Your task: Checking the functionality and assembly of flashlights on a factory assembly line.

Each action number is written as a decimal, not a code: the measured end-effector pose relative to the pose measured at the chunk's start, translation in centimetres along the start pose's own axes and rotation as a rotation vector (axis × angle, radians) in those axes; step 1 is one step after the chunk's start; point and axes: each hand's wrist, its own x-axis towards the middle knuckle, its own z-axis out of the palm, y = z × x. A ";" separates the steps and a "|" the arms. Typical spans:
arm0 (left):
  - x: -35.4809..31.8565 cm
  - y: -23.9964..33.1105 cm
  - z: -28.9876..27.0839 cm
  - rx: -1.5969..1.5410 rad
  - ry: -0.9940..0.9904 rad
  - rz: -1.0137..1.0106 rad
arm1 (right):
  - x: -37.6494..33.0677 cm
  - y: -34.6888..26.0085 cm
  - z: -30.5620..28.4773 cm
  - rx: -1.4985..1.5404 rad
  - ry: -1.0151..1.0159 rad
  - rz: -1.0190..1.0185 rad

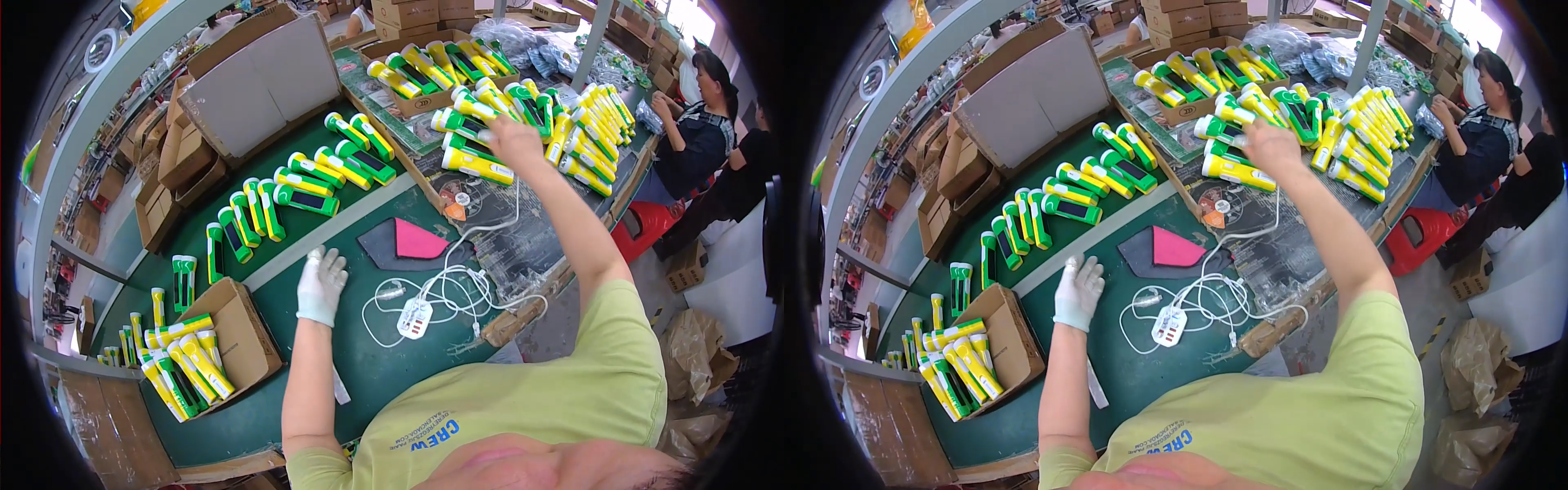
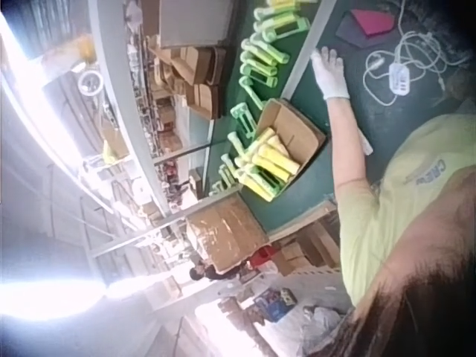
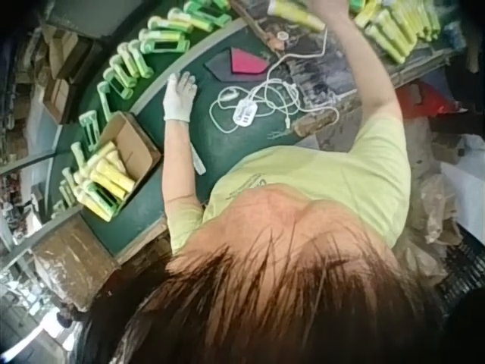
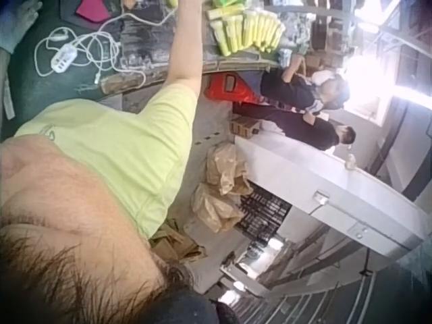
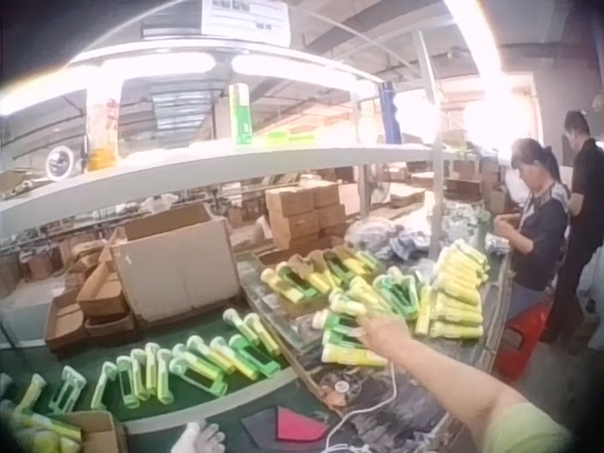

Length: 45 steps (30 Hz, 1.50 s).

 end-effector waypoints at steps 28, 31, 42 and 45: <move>-5.6 5.1 7.6 1.507 -0.018 1.277 | -5.5 -8.2 2.7 0.940 -0.260 0.325; -8.5 5.5 8.3 1.660 -0.091 1.189 | -6.4 -12.4 -2.4 1.348 -0.266 0.296; -13.6 5.9 5.8 1.595 -0.224 1.121 | -10.3 -17.7 -8.3 1.800 -0.455 -0.147; -13.5 4.5 3.6 1.096 -0.503 0.548 | -11.2 -18.1 -8.8 1.790 -0.620 -0.223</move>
